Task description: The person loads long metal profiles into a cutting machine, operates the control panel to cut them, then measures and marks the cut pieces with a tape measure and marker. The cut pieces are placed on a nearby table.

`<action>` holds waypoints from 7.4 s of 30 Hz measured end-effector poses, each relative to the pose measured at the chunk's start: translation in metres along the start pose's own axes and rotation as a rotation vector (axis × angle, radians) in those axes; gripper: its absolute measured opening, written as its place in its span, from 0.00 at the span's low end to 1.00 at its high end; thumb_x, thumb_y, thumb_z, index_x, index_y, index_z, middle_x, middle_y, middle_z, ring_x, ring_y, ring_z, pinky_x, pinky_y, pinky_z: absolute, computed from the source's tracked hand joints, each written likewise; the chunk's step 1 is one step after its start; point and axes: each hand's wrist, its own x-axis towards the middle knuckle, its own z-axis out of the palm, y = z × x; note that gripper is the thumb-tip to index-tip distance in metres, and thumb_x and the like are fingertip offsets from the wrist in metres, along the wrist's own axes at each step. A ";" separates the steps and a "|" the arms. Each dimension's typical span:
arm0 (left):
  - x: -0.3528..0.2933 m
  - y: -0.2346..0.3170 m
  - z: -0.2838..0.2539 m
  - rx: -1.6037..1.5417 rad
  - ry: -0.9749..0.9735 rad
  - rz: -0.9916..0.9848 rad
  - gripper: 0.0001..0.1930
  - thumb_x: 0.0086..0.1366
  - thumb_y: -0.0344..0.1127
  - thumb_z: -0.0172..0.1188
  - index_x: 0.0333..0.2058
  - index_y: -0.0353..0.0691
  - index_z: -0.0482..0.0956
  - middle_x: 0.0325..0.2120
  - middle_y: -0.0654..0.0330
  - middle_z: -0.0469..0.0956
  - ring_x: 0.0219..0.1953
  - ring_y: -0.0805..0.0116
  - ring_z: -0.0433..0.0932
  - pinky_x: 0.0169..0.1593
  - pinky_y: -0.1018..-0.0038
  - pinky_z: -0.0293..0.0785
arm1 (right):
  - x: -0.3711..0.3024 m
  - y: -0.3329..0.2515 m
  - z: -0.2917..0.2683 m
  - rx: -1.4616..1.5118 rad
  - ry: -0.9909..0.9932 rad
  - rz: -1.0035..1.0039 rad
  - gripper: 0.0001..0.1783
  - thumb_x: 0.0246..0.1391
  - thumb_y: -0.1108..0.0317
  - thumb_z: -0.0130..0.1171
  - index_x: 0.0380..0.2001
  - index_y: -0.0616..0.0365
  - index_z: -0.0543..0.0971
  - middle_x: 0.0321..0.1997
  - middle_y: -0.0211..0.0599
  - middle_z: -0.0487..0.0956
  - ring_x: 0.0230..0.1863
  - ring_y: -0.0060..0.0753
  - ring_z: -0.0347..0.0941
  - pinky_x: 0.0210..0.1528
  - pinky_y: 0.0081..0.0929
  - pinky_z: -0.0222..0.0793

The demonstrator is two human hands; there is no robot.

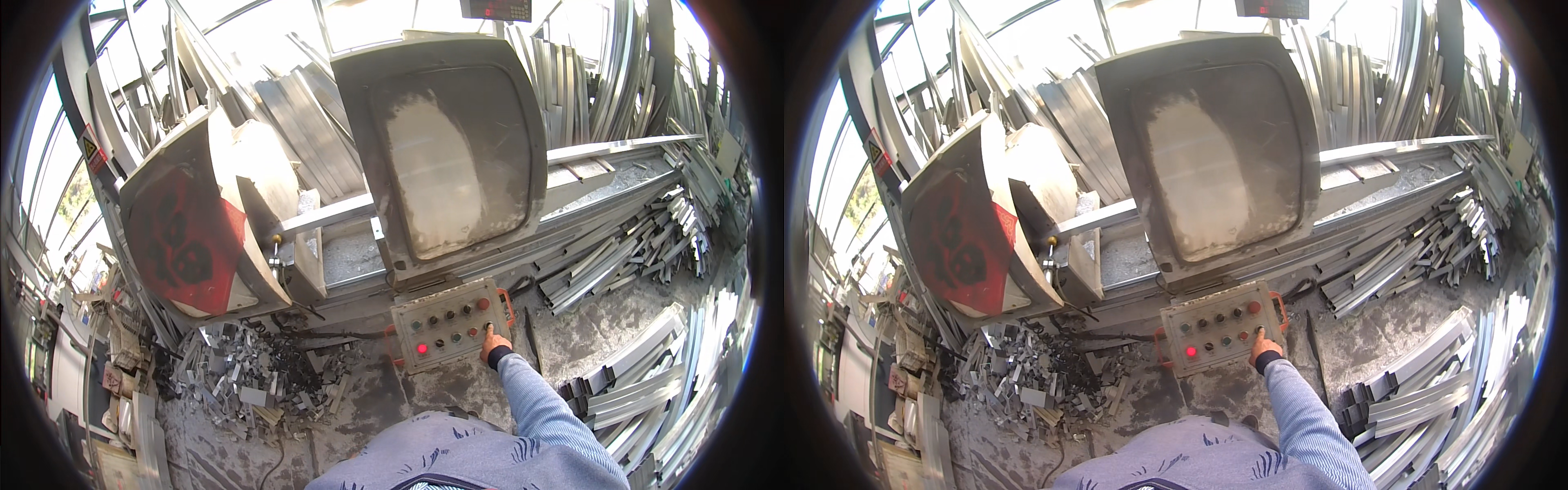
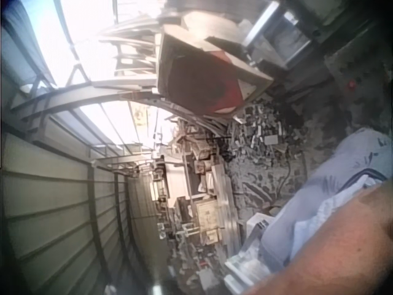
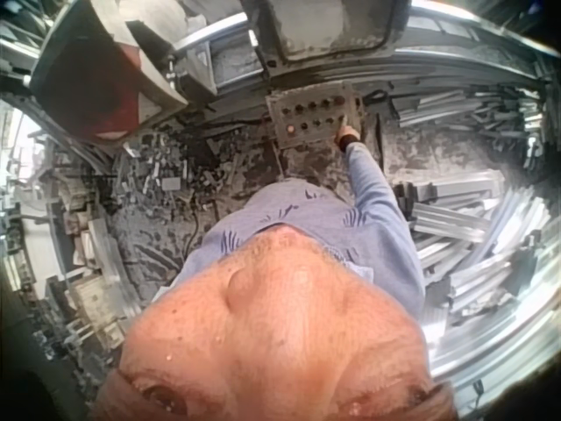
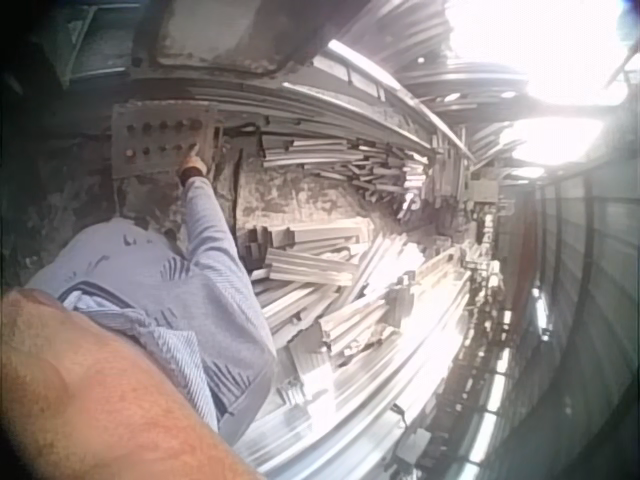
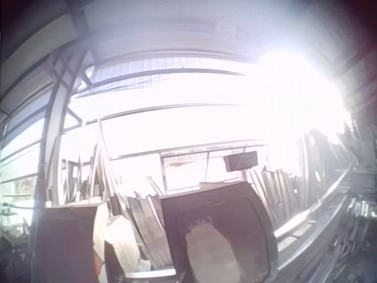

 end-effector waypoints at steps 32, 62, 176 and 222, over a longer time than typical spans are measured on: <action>-0.033 -0.093 0.034 -0.038 0.049 0.056 0.26 0.59 0.50 0.65 0.53 0.42 0.83 0.51 0.47 0.82 0.55 0.50 0.81 0.59 0.64 0.75 | -0.131 0.096 0.253 0.113 -0.298 0.006 0.23 0.49 0.56 0.68 0.51 0.42 0.86 0.49 0.52 0.84 0.53 0.53 0.81 0.57 0.44 0.76; -0.034 -0.231 0.037 -0.036 0.167 0.125 0.13 0.64 0.39 0.63 0.45 0.42 0.86 0.44 0.56 0.86 0.48 0.59 0.84 0.52 0.66 0.78 | -0.041 -0.084 0.101 1.078 0.002 0.176 0.16 0.47 0.61 0.63 0.34 0.62 0.84 0.23 0.37 0.83 0.24 0.28 0.81 0.27 0.29 0.76; -0.306 0.223 -0.056 1.239 -1.778 0.709 0.40 0.53 0.46 0.79 0.59 0.31 0.74 0.50 0.55 0.81 0.53 0.66 0.77 0.59 0.69 0.70 | -0.548 -0.366 0.242 1.548 1.197 0.559 0.25 0.44 0.68 0.67 0.49 0.60 0.79 0.39 0.40 0.84 0.42 0.35 0.80 0.45 0.33 0.75; -0.221 0.276 -0.101 0.785 -1.374 0.732 0.33 0.78 0.60 0.42 0.53 0.30 0.76 0.40 0.57 0.82 0.39 0.71 0.80 0.43 0.75 0.77 | -0.592 -0.428 0.196 2.083 1.375 0.585 0.23 0.66 0.55 0.59 0.56 0.58 0.74 0.37 0.31 0.77 0.27 0.21 0.75 0.25 0.21 0.74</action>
